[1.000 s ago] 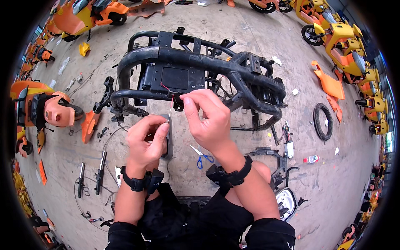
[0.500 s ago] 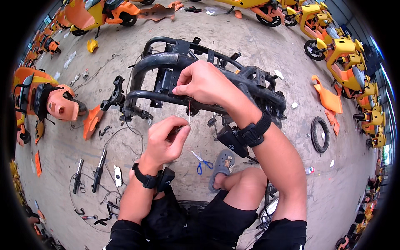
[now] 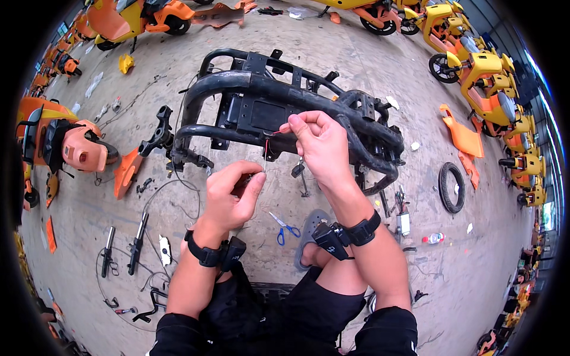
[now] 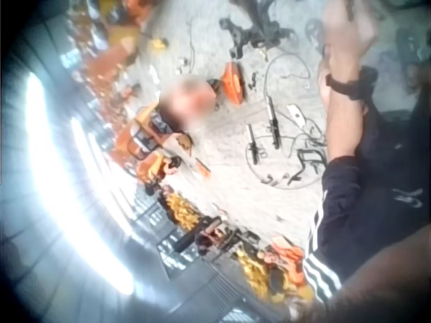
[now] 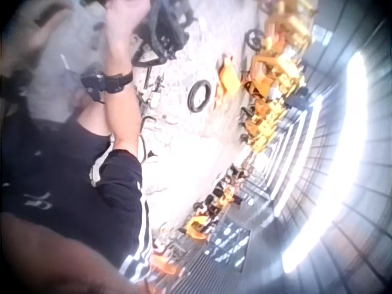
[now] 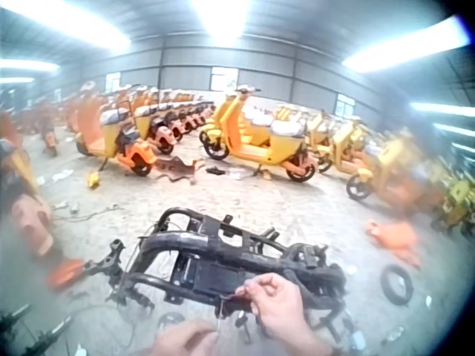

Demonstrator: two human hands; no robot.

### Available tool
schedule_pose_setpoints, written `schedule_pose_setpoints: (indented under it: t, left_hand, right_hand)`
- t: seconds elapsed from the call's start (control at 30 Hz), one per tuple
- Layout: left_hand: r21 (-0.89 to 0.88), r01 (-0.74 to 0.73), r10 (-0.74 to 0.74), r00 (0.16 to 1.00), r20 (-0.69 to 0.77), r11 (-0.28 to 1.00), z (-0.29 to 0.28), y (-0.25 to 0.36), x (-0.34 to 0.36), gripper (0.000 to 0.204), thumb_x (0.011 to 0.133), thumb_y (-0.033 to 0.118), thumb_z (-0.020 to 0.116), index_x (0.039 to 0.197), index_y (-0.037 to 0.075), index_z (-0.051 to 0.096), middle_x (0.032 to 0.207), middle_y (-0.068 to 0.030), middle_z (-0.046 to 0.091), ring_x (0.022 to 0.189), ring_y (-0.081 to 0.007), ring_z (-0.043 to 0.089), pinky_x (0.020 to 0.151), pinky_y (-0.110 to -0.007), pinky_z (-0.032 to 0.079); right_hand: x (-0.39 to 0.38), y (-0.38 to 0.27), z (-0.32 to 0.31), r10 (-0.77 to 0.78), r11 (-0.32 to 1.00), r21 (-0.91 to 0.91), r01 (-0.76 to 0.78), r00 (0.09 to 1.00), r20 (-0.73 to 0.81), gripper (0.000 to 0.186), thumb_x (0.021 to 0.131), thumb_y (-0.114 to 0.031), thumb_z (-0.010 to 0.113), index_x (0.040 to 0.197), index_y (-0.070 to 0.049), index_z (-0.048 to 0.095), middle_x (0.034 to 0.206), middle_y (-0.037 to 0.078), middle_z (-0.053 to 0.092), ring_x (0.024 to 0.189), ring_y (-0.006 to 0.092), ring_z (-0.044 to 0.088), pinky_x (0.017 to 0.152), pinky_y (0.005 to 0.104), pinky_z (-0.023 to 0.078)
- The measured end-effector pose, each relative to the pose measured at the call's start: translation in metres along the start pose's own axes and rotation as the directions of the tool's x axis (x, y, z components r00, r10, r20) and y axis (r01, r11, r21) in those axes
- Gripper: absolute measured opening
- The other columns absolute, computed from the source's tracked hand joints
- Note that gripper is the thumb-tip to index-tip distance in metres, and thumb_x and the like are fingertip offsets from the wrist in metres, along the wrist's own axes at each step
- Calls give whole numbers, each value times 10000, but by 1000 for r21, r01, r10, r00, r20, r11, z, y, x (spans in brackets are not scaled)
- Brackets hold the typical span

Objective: The person works on the electrical wiring of a motorcycle frame, handling a red wire and small metal terminals while using a pair of scissors to trim material.

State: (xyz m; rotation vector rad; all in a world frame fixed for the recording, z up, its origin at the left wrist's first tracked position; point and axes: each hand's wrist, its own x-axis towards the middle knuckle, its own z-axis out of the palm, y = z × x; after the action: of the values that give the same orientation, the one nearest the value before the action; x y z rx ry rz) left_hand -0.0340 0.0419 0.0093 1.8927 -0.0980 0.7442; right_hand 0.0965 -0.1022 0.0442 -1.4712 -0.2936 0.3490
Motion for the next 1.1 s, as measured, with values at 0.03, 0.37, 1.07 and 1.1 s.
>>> schedule_pose_setpoints:
  t: [0.03,0.37,1.07,1.1]
  left_hand:
    - [4,19,-19,1000,-4,1000,-2,-1,-1,52,886,3,711,923,-16,680,734,-62,660,545,-94,550,495,-235,403]
    - [45,38,-36,999,-39,998,-2,-4,-1,63,866,14,718,915,2,679,700,-79,644,467,-135,521,454,-280,379]
    - [58,-64,66,997,-30,996,-3,-2,3,94,823,-49,711,889,-3,663,682,-60,596,503,-114,492,457,-256,349]
    - [59,-73,74,997,-29,996,-3,-1,4,94,822,-50,711,889,-4,663,681,-62,595,501,-117,493,456,-258,350]
  right_hand:
    - [-2,2,2,-30,999,19,30,999,-20,204,1005,-210,681,1031,-15,626,938,80,753,573,8,493,492,155,370]
    - [8,-6,23,-208,975,85,206,978,14,167,974,-123,707,1005,32,652,879,103,728,726,115,680,652,238,562]
    - [-30,34,24,-440,855,-358,375,890,-119,109,932,-118,709,966,-20,673,779,51,667,558,69,552,506,242,421]
    - [-31,34,22,-405,874,-342,345,907,-120,119,931,-123,712,962,-14,676,760,52,670,552,73,559,505,243,426]
